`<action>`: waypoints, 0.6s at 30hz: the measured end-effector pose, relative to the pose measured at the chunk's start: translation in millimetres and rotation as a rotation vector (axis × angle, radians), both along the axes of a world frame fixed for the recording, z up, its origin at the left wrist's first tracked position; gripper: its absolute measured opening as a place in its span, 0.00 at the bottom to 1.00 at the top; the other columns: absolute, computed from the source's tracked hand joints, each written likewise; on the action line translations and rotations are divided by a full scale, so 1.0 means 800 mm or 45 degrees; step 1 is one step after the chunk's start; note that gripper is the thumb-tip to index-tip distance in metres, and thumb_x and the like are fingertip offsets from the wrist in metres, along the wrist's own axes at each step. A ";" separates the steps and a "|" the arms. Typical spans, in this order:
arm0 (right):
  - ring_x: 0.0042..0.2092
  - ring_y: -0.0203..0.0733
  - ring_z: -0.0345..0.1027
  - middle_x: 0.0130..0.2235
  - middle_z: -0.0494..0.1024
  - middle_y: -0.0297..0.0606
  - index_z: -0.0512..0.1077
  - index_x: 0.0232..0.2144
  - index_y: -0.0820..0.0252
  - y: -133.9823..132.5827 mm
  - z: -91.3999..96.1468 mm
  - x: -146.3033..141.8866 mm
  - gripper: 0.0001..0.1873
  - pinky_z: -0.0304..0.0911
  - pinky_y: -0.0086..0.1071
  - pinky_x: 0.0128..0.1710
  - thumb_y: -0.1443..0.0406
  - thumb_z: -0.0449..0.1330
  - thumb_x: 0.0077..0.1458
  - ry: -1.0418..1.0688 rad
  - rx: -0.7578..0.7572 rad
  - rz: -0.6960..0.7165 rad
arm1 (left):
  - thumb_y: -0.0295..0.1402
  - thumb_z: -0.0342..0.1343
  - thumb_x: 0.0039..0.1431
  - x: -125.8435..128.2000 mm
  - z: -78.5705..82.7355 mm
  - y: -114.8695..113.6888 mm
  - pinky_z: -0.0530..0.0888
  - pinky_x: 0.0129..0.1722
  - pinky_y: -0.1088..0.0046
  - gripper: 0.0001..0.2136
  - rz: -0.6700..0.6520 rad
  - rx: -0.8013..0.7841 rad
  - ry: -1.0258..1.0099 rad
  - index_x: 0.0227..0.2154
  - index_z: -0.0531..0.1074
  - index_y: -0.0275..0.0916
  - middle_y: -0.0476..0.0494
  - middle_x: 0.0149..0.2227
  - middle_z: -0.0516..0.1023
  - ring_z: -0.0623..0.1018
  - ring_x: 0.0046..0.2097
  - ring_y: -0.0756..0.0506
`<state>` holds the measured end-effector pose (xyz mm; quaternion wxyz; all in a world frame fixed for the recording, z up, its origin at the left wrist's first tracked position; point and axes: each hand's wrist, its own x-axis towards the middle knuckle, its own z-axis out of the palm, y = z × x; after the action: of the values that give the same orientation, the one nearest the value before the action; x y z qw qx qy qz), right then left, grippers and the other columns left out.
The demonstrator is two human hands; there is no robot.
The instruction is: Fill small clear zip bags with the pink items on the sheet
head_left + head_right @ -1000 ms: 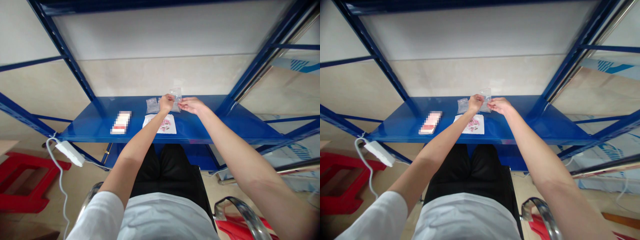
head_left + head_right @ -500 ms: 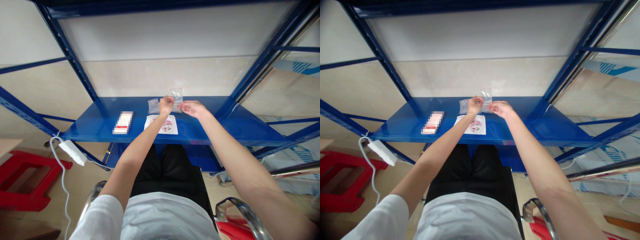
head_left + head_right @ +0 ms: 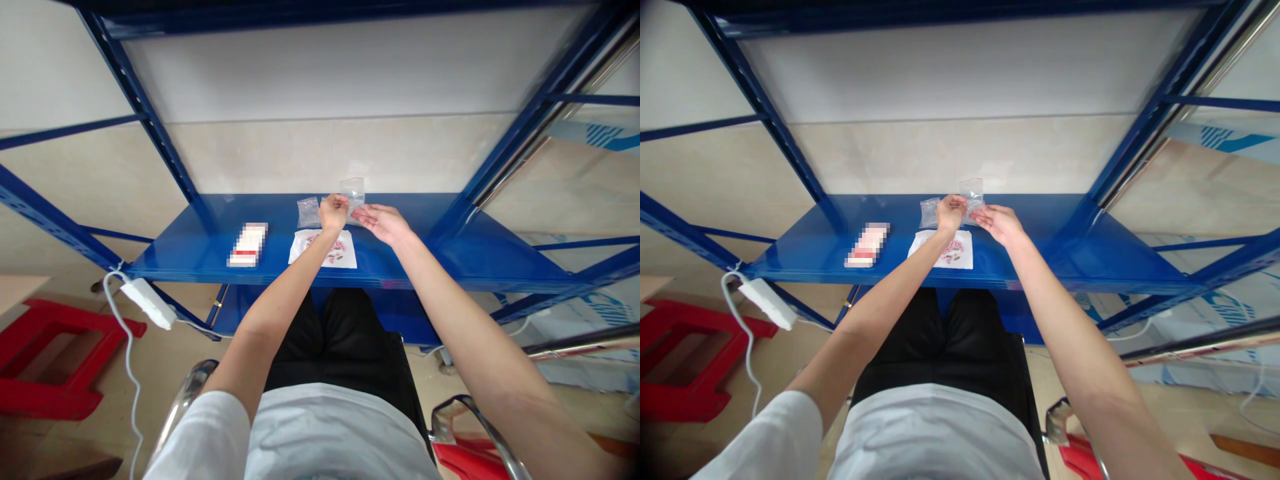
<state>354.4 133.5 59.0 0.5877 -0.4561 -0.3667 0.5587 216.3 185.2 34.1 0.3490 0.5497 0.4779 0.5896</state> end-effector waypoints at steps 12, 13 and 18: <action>0.24 0.32 0.71 0.26 0.76 0.34 0.69 0.33 0.59 -0.005 0.002 -0.008 0.12 0.51 0.23 0.20 0.68 0.58 0.73 -0.541 -0.027 -0.063 | 0.19 0.57 0.61 0.001 -0.007 0.005 0.75 0.45 0.74 0.09 -0.009 0.059 -0.005 0.34 0.79 0.38 0.47 0.34 0.83 0.81 0.37 0.48; 0.23 0.32 0.70 0.25 0.76 0.33 0.69 0.34 0.59 -0.005 0.001 -0.008 0.12 0.50 0.23 0.20 0.68 0.56 0.74 -0.636 -0.017 -0.084 | 0.19 0.57 0.61 0.001 -0.006 0.005 0.75 0.45 0.74 0.09 -0.005 0.058 0.002 0.34 0.79 0.38 0.47 0.35 0.83 0.81 0.37 0.48; 0.22 0.33 0.65 0.25 0.74 0.31 0.69 0.33 0.58 0.005 -0.014 -0.007 0.11 0.55 0.25 0.23 0.70 0.53 0.71 -0.991 0.064 -0.270 | 0.20 0.58 0.61 0.001 -0.002 -0.001 0.76 0.47 0.72 0.08 0.021 0.037 0.047 0.35 0.79 0.38 0.45 0.37 0.85 0.82 0.38 0.48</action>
<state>348.4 137.6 47.7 0.4703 -0.6543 -0.5263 0.2715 217.4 184.3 32.3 0.3274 0.5615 0.4802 0.5891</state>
